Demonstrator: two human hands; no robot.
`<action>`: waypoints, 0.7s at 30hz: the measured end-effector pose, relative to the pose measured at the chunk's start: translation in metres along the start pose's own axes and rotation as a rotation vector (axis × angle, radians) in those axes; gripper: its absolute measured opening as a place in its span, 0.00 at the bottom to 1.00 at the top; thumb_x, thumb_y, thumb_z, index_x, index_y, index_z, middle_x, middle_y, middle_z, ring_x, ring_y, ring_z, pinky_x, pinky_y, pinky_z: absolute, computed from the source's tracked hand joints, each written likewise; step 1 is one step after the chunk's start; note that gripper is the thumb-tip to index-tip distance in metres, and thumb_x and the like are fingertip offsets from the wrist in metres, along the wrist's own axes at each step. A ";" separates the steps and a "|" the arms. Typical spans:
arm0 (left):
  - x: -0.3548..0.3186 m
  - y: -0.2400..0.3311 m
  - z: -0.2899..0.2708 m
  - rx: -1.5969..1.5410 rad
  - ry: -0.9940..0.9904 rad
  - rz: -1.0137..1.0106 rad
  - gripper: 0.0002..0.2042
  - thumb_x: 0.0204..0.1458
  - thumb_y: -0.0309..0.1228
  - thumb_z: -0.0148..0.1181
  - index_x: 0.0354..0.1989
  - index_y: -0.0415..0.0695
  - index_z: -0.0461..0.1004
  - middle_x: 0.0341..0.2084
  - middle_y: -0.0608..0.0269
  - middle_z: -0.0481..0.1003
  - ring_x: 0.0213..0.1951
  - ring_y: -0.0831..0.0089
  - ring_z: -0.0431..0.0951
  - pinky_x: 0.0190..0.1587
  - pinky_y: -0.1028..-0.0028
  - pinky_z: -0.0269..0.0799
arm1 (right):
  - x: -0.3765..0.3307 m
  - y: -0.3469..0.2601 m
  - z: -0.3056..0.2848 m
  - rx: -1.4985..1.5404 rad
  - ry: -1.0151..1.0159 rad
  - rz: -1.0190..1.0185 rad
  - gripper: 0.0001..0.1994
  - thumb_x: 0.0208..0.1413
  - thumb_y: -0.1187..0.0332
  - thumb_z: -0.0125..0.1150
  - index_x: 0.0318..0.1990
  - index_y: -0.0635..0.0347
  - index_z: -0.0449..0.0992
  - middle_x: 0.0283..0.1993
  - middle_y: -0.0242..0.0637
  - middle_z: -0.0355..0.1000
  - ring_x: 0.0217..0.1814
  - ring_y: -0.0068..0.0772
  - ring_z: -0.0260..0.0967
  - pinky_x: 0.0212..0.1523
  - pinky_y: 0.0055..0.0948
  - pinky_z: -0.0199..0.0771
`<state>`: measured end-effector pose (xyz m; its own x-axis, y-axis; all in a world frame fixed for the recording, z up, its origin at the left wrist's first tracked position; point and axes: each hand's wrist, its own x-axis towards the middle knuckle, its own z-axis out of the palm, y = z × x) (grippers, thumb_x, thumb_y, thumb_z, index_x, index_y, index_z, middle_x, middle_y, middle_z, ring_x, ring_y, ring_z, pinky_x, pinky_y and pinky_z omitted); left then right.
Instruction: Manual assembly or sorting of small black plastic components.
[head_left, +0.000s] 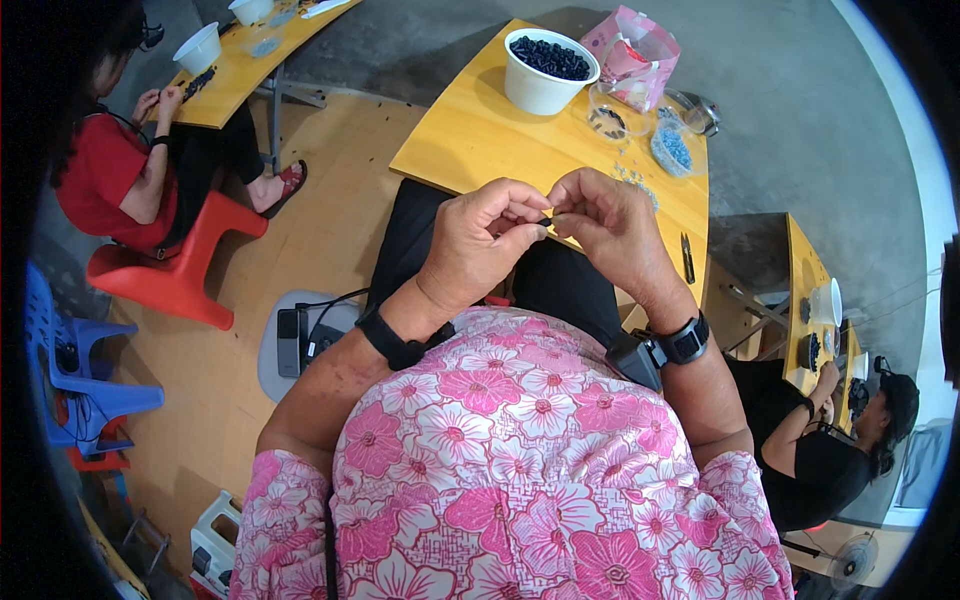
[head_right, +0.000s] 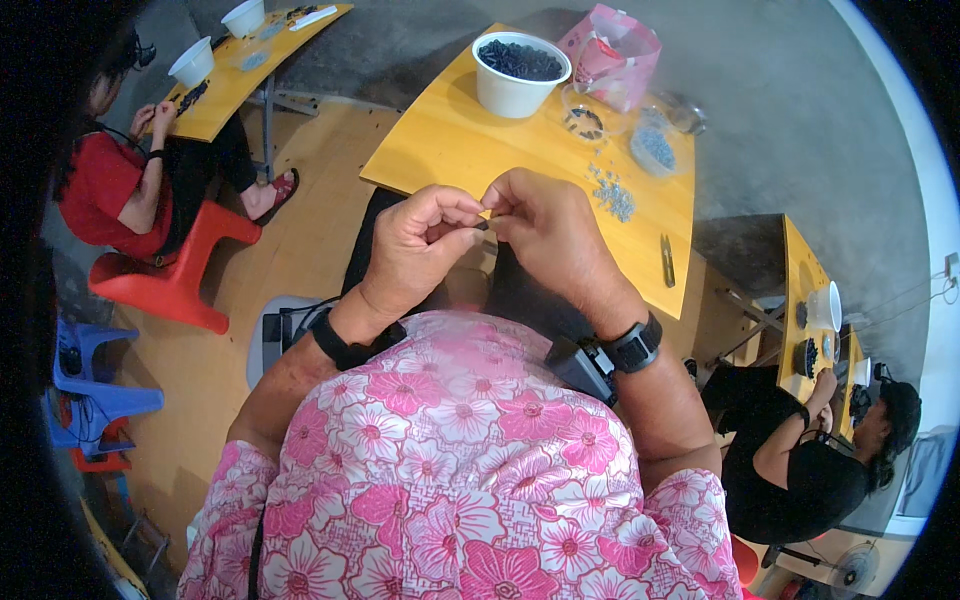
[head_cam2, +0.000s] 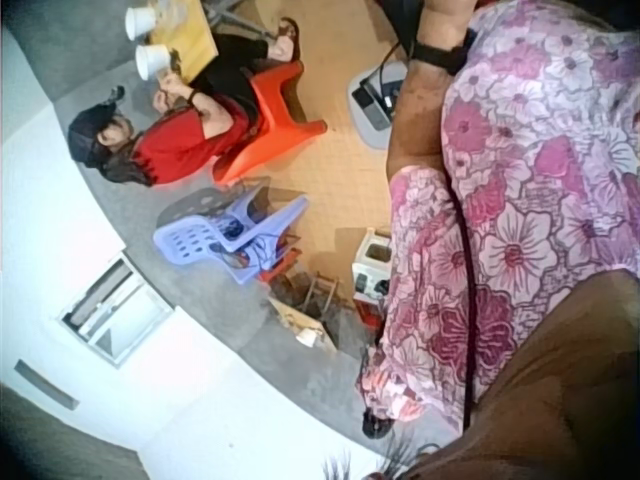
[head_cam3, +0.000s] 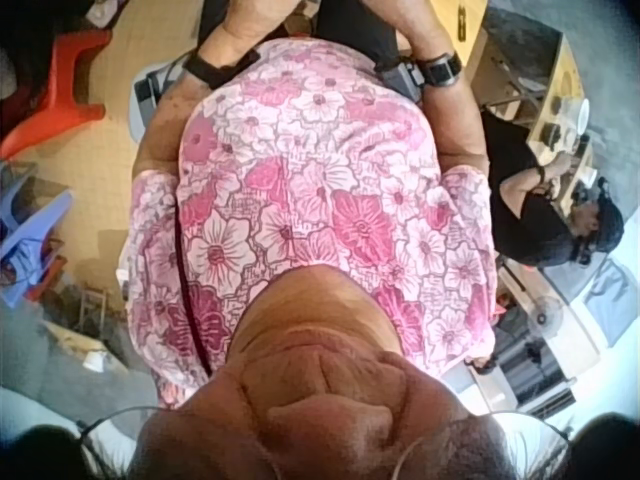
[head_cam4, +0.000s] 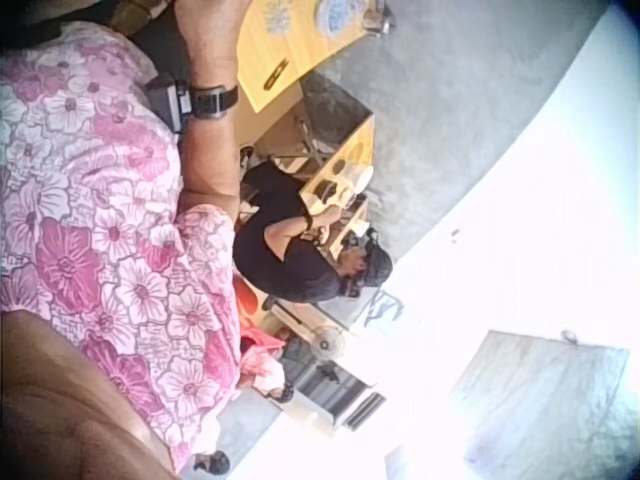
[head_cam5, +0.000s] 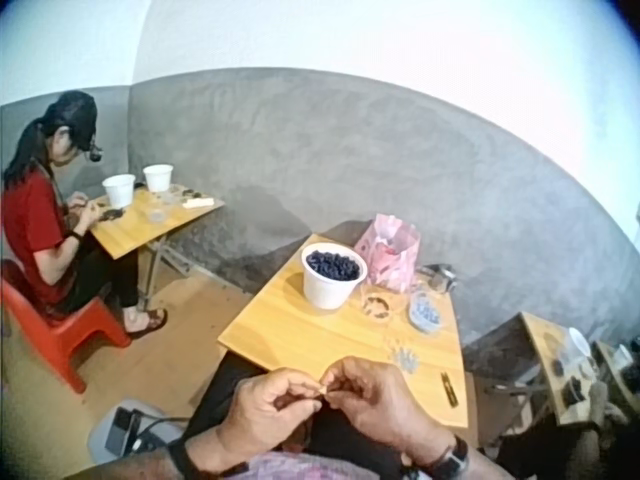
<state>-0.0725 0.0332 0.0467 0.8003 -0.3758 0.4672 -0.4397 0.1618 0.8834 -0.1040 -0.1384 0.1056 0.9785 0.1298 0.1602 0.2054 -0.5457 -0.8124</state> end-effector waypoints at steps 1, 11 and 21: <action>0.000 0.001 0.000 0.000 0.000 -0.001 0.11 0.47 0.15 0.59 0.39 0.40 0.72 0.31 0.67 0.77 0.34 0.85 0.75 0.38 0.84 0.72 | 0.000 0.001 0.001 0.001 -0.001 0.001 0.08 0.46 0.83 0.57 0.35 0.66 0.73 0.28 0.37 0.74 0.30 0.23 0.71 0.33 0.25 0.72; 0.006 -0.013 -0.003 -0.235 0.006 -0.187 0.12 0.49 0.17 0.59 0.41 0.40 0.69 0.31 0.66 0.75 0.33 0.84 0.75 0.38 0.83 0.71 | -0.001 0.018 0.016 0.262 0.148 0.024 0.09 0.47 0.81 0.61 0.38 0.66 0.75 0.31 0.33 0.74 0.33 0.20 0.71 0.36 0.22 0.73; 0.006 -0.017 -0.010 -0.522 0.051 -0.370 0.11 0.52 0.21 0.59 0.43 0.42 0.69 0.32 0.65 0.75 0.35 0.81 0.75 0.38 0.80 0.74 | 0.002 0.038 0.034 0.361 0.209 -0.054 0.14 0.47 0.82 0.64 0.43 0.64 0.77 0.37 0.33 0.73 0.39 0.22 0.71 0.43 0.21 0.74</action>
<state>-0.0568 0.0370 0.0348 0.8851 -0.4503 0.1175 0.1158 0.4577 0.8815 -0.0952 -0.1308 0.0560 0.9567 -0.0412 0.2881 0.2733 -0.2130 -0.9380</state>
